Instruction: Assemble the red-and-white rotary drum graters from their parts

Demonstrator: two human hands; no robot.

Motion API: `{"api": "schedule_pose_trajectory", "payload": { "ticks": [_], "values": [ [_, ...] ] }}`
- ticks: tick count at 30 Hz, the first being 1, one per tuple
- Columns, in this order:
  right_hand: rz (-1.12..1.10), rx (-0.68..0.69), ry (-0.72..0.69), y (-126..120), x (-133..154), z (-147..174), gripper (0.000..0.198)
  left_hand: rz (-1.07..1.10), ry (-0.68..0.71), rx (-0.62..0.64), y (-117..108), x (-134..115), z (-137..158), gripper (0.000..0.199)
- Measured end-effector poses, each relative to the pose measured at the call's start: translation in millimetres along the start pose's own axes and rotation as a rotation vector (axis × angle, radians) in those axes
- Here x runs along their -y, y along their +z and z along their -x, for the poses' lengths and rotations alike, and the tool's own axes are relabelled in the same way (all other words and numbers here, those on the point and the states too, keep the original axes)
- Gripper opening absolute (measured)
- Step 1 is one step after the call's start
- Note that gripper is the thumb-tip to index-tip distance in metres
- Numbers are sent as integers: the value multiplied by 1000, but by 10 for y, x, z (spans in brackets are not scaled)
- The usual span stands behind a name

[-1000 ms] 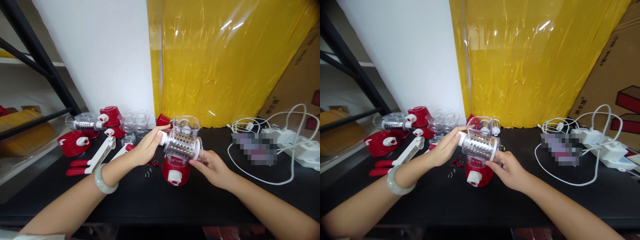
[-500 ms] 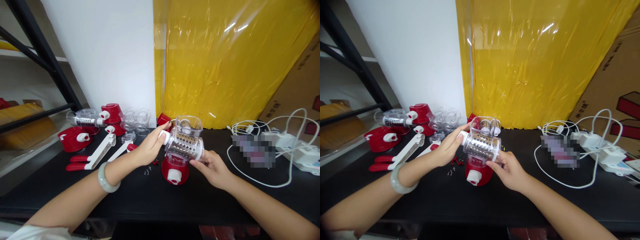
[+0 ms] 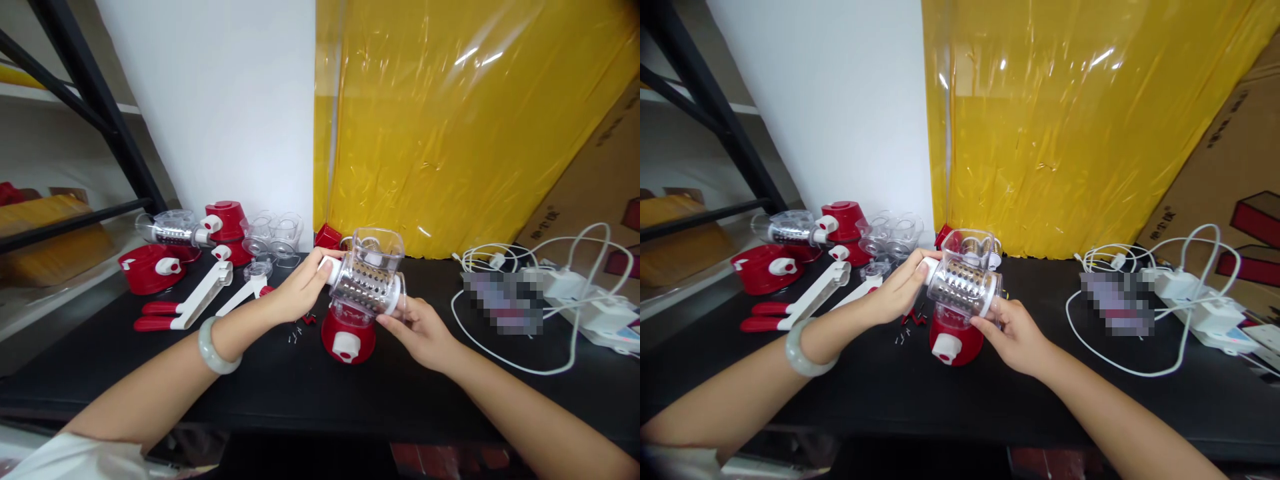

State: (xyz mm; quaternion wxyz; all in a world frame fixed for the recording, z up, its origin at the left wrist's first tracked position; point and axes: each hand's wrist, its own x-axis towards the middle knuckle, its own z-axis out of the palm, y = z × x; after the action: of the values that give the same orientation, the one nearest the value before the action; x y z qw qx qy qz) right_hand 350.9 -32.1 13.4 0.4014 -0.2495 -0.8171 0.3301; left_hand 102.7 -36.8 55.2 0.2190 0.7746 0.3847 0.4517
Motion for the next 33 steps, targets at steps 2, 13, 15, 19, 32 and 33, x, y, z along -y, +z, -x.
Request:
{"api": "schedule_pose_trajectory", "payload": {
  "ticks": [2,13,15,19,32,33],
  "values": [
    [-49,36,9,-10,5,1,21,-67,44,20,-73,10,5,41],
    [-15,-178,6,-9,-92,108,18,-342,-111,103,-323,24,465,65],
    [52,-187,0,-9,-92,116,14,-351,-111,105,-308,30,507,66],
    [155,-158,-7,-14,-28,112,11,-379,-79,83,-238,46,508,59],
    [52,-294,20,108,45,124,13,-439,-160,17,-136,110,515,58],
    [47,-327,21,136,41,144,12,-460,-176,38,-141,122,524,61]
  ]
}}
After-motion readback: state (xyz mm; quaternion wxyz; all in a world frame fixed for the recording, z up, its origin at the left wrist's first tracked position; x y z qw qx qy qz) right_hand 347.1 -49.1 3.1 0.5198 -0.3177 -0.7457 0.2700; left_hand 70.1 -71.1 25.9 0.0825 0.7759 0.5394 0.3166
